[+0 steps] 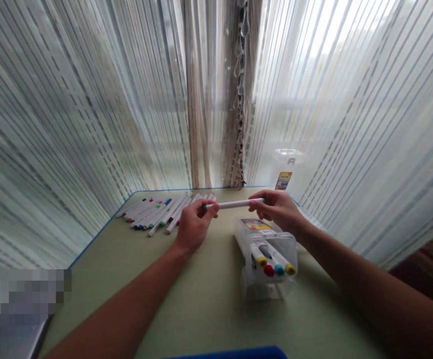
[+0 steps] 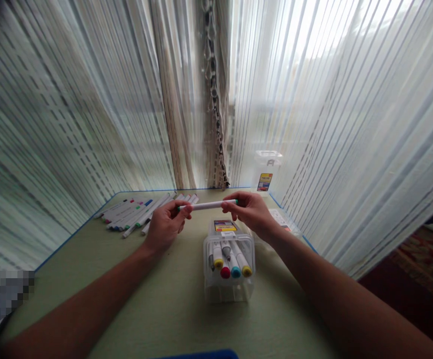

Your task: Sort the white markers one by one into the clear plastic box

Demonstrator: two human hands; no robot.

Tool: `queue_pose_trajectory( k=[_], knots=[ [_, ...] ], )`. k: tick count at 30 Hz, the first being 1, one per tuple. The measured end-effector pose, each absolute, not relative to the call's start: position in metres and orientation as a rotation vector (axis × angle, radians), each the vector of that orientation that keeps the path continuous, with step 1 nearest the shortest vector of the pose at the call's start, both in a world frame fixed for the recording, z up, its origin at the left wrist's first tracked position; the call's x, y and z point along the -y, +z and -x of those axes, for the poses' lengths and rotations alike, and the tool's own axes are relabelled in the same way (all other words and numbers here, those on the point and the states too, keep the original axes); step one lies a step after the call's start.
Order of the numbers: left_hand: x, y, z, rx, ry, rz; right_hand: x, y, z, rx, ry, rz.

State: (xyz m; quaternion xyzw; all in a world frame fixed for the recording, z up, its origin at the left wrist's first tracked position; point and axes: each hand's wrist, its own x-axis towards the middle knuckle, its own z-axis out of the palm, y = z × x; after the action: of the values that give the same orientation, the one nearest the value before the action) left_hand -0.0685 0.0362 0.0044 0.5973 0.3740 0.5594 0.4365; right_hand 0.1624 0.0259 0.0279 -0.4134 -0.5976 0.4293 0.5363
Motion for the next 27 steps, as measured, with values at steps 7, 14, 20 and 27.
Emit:
queue_pose_trajectory(
  k=[7,14,20,27],
  knots=[
    [-0.0392,0.0073,0.0704,-0.829,1.398,-1.36,-0.0293,0.0226,-0.1652,1.341,1.167,0.949],
    [-0.0399,0.0077,0.0711,-0.823,1.396,-1.325,-0.0294,0.0227,-0.166,1.303,1.235,0.905],
    [-0.0381,0.008,0.0702,-0.932,1.391,-1.411,-0.0276,0.0243,-0.1627,1.327,1.117,0.988],
    [-0.0343,0.0088,0.0692,-0.93,1.354,-1.416,-0.0231,0.0293,-0.1588,1.328,1.047,1.029]
  ],
)
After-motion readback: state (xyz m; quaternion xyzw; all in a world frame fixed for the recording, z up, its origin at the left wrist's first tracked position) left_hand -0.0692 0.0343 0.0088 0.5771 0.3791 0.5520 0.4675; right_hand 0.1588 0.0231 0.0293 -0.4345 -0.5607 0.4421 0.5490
